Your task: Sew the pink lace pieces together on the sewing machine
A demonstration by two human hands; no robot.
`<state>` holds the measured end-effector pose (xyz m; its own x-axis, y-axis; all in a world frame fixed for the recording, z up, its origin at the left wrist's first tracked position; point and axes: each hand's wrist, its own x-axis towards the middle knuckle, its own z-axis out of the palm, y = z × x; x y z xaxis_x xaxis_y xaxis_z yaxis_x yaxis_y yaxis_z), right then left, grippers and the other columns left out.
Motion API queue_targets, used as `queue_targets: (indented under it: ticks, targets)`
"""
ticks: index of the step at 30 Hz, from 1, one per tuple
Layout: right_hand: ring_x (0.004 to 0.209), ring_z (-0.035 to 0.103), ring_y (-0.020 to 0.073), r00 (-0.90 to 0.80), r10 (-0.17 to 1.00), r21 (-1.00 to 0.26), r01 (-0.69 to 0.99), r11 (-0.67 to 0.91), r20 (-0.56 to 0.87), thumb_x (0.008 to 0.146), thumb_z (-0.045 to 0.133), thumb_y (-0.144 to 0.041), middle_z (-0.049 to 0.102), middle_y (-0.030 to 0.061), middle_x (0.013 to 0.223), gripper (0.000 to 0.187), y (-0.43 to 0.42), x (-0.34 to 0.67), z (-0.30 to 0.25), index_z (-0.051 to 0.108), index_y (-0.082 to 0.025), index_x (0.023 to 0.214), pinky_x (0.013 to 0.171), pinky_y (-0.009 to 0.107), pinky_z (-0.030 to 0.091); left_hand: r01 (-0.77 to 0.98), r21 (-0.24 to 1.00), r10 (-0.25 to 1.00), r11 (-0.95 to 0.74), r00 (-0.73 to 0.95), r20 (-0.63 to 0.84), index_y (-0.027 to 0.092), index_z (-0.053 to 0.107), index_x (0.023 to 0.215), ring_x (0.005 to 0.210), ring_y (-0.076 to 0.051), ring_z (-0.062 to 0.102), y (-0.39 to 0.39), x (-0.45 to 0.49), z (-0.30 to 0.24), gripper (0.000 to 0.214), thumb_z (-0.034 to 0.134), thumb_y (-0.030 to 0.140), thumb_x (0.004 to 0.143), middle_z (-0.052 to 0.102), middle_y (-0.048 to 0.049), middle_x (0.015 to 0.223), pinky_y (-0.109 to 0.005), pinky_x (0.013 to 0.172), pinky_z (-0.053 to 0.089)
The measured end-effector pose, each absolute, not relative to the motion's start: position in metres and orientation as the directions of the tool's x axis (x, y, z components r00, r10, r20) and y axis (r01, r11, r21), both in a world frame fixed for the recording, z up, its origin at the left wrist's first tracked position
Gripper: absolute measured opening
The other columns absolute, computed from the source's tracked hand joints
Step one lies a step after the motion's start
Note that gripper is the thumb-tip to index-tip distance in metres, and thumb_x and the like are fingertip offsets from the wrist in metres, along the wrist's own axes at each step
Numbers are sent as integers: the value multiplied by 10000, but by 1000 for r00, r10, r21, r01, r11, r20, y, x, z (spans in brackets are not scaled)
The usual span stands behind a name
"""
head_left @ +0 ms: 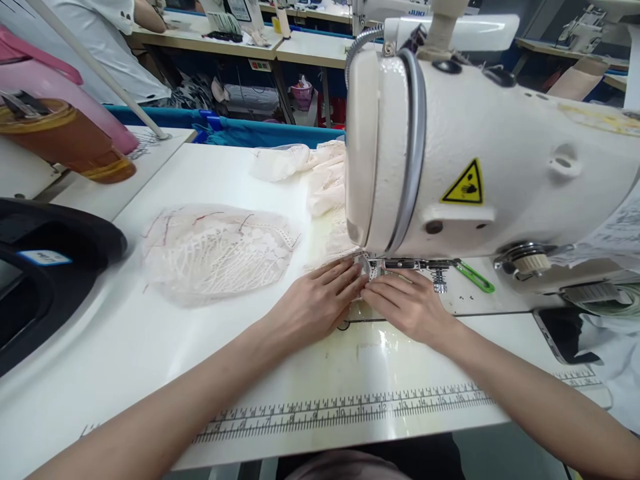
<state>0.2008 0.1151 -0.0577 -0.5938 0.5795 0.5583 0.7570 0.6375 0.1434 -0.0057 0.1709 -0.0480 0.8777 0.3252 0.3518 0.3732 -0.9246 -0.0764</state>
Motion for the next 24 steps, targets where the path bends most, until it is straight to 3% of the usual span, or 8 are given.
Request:
queue_targets:
  ticks: [9, 24]
  targets:
    - [903, 656, 133, -591, 563, 131, 748, 651, 577, 870, 517, -43, 734, 8, 946, 201, 116, 199, -55, 669, -172, 905, 856, 301, 493, 391, -82, 336, -917, 865, 372, 67, 617, 1192, 1161, -260, 592, 170, -3, -47, 374, 380, 157, 918, 631, -139, 1227, -409, 1009, 497]
    - [1007, 636, 127, -520, 703, -11, 800, 600, 485, 871, 485, 4, 726, -4, 1004, 290, 114, 206, -54, 670, -192, 977, 810, 257, 492, 487, -177, 388, -855, 828, 406, 80, 637, 1168, 1176, -275, 578, 161, 7, -49, 341, 414, 191, 935, 632, -127, 1228, -430, 1020, 468]
